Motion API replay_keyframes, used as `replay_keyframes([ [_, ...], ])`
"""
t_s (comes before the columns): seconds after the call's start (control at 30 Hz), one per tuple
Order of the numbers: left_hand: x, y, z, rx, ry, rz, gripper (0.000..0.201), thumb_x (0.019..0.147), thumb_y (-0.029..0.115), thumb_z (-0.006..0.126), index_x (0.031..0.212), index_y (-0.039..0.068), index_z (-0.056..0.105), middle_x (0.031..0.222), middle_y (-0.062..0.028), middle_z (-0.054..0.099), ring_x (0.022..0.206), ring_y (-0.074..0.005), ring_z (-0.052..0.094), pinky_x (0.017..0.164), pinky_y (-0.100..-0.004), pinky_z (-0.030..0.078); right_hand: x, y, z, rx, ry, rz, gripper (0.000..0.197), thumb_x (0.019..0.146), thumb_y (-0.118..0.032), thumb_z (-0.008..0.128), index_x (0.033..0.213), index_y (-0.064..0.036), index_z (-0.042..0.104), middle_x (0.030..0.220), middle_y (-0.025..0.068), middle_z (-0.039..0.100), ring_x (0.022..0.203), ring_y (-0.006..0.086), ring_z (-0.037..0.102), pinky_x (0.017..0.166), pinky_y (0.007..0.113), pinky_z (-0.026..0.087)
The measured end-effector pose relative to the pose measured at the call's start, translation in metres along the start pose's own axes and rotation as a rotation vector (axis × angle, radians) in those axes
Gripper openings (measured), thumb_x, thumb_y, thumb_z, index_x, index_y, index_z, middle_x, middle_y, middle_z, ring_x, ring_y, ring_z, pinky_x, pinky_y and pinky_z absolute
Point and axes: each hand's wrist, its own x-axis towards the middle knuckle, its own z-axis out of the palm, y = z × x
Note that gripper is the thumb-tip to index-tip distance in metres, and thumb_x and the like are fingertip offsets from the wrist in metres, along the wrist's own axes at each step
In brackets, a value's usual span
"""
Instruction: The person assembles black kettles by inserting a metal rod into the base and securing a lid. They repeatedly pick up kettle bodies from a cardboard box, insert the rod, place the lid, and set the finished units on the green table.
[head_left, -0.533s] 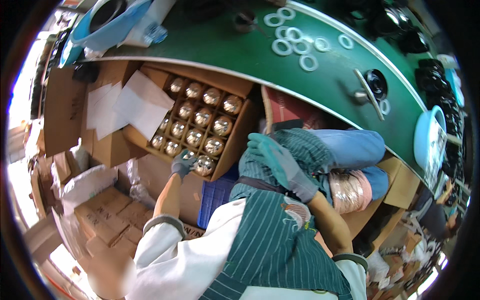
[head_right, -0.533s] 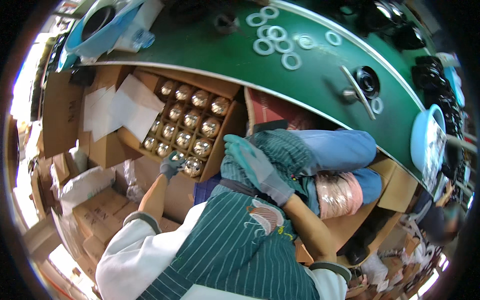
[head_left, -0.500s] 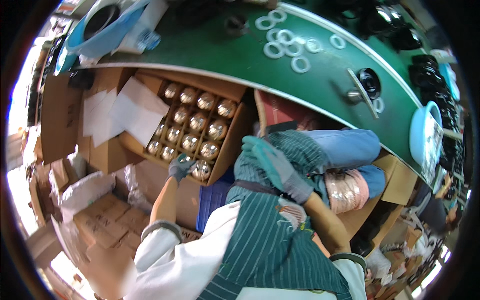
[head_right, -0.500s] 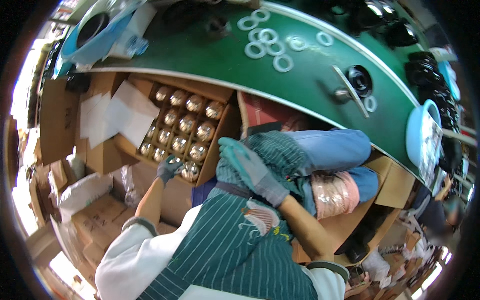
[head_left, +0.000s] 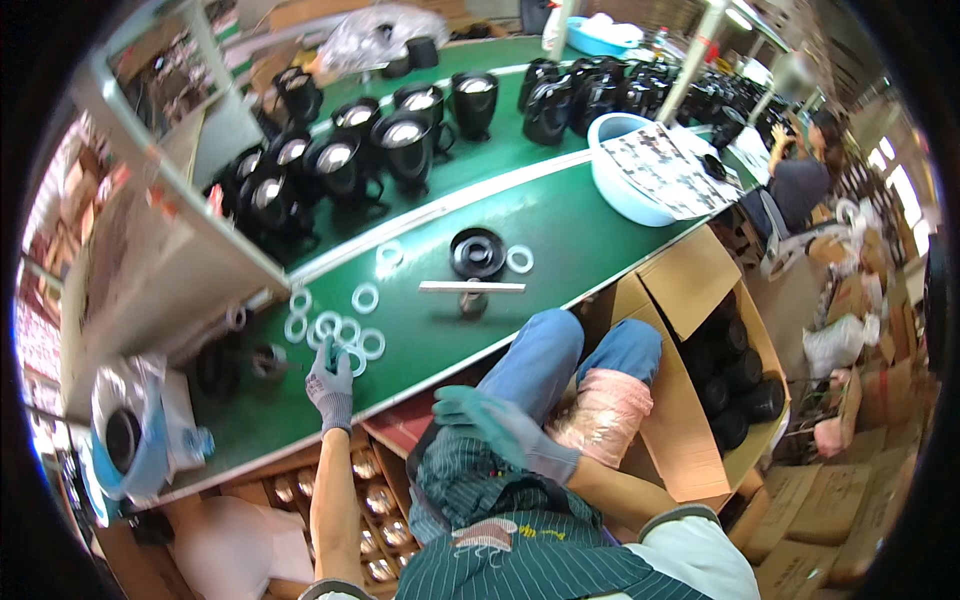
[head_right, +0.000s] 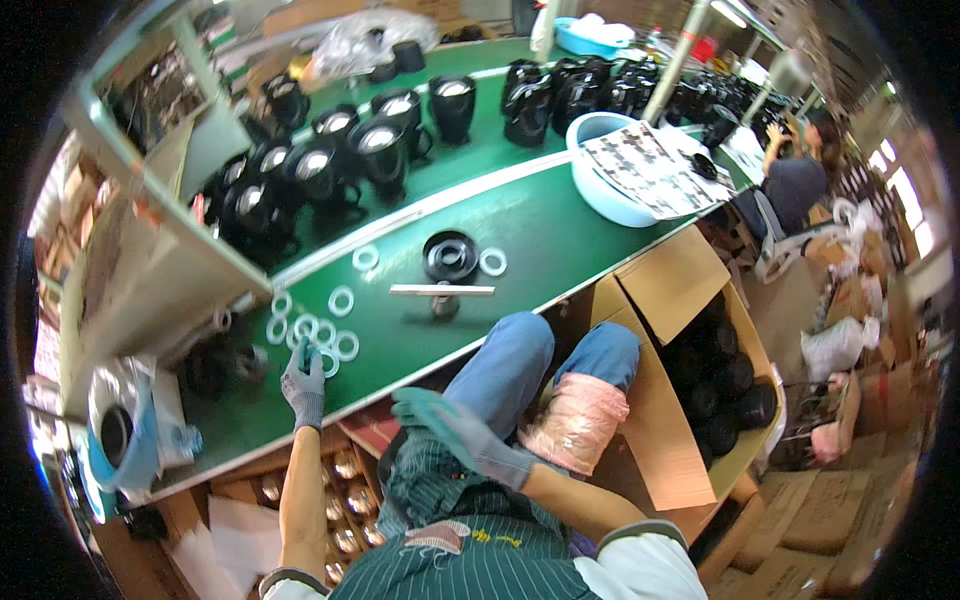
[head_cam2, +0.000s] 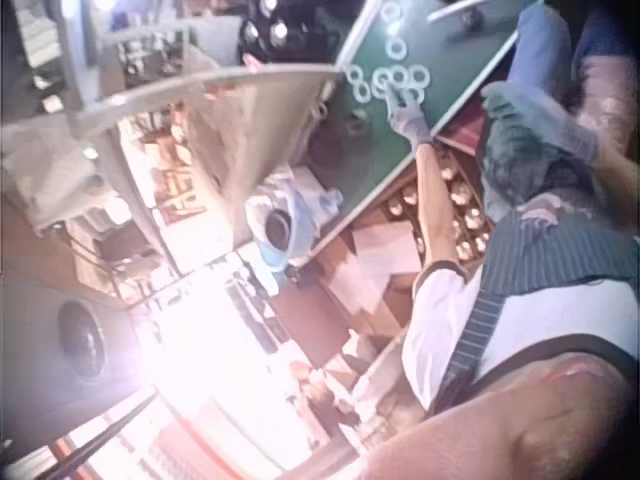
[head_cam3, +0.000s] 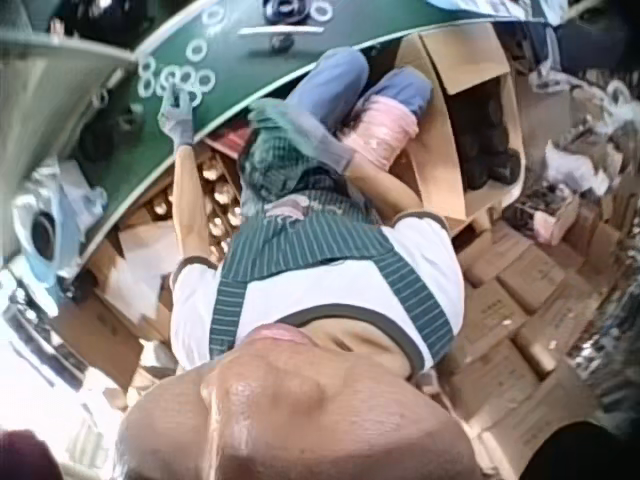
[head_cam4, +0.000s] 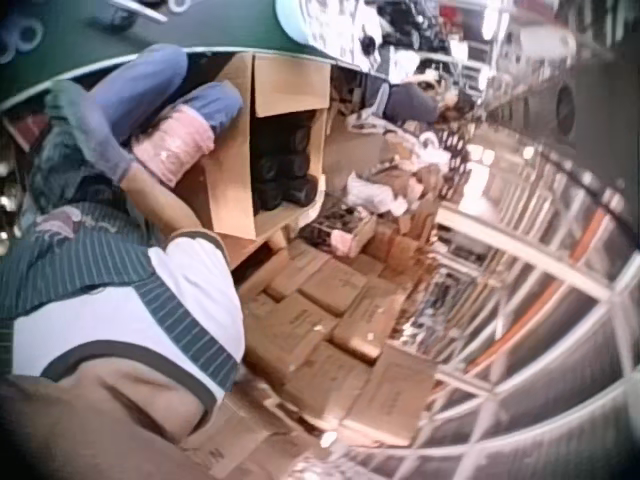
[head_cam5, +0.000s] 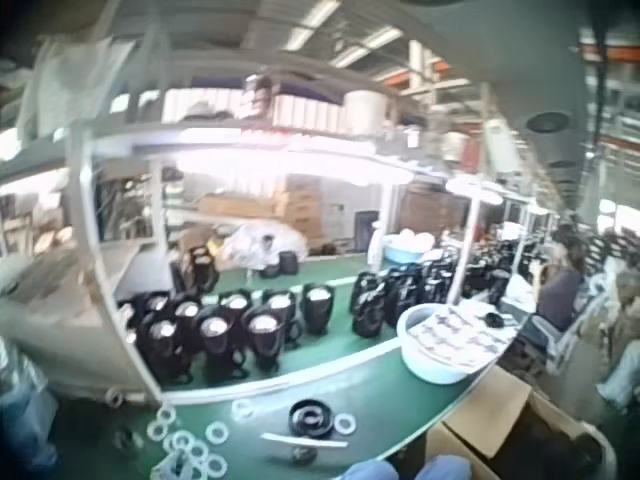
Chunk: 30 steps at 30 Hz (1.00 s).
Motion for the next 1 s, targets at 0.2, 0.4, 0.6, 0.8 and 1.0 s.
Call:
replay_keyframes([
  [0.2, 0.056, 0.019, 0.007, 0.728, -0.142, 0.299, 0.054, 0.086, 0.032, 0.076, 0.136, 0.015, 0.064, 0.137, -0.0129, 0.063, 0.122, -0.0320, 0.062, 0.101, -0.0436, 0.052, -0.076, -0.062, -0.094, -0.005, 0.504, -0.288, 0.052, 0.111, -0.032, 0.045, 0.154, -0.0025, 0.043, 0.143, 0.0146, 0.059, 0.131, 0.0273, 0.058, 0.115, 0.042, 0.045],
  [0.4, 0.132, 0.188, 0.116, 0.531, -0.231, 0.631, 0.048, 0.089, 0.030, 0.071, 0.134, 0.013, 0.065, 0.128, -0.0144, 0.067, 0.118, -0.0336, 0.064, 0.101, -0.0434, 0.051, -0.118, -0.049, -0.165, 0.170, 0.724, -0.429, 0.056, 0.108, -0.031, 0.048, 0.155, -0.0014, 0.038, 0.143, 0.0195, 0.055, 0.131, 0.0341, 0.057, 0.114, 0.049, 0.047],
  [0.6, 0.301, 0.333, 0.273, 0.494, -0.164, 0.917, 0.075, 0.087, 0.032, 0.074, 0.153, 0.010, 0.045, 0.152, -0.0221, 0.050, 0.127, -0.0387, 0.060, 0.106, -0.0467, 0.050, -0.105, -0.049, -0.203, 0.425, 0.878, -0.308, 0.054, 0.107, -0.037, 0.050, 0.151, -0.0061, 0.047, 0.140, 0.0170, 0.058, 0.124, 0.0336, 0.060, 0.106, 0.053, 0.051],
  [0.8, 0.398, 0.376, 0.361, 0.733, -0.261, 0.668, 0.064, 0.083, 0.027, 0.078, 0.141, 0.013, 0.054, 0.137, -0.0215, 0.056, 0.120, -0.0382, 0.064, 0.100, -0.0469, 0.055, -0.108, -0.057, -0.211, 0.650, 0.916, -0.427, 0.063, 0.110, -0.050, 0.034, 0.153, -0.0061, 0.047, 0.140, 0.0141, 0.060, 0.124, 0.0330, 0.060, 0.112, 0.058, 0.044],
  [1.0, 0.361, 0.356, 0.327, 0.372, -0.257, 0.995, 0.042, 0.081, 0.017, 0.078, 0.119, 0.004, 0.066, 0.117, -0.0185, 0.064, 0.107, -0.0406, 0.065, 0.090, -0.0471, 0.054, -0.100, -0.069, -0.203, 0.188, 1.101, -0.369, 0.053, 0.109, -0.037, 0.045, 0.148, -0.0033, 0.052, 0.139, 0.0151, 0.061, 0.128, 0.0298, 0.060, 0.111, 0.047, 0.048],
])
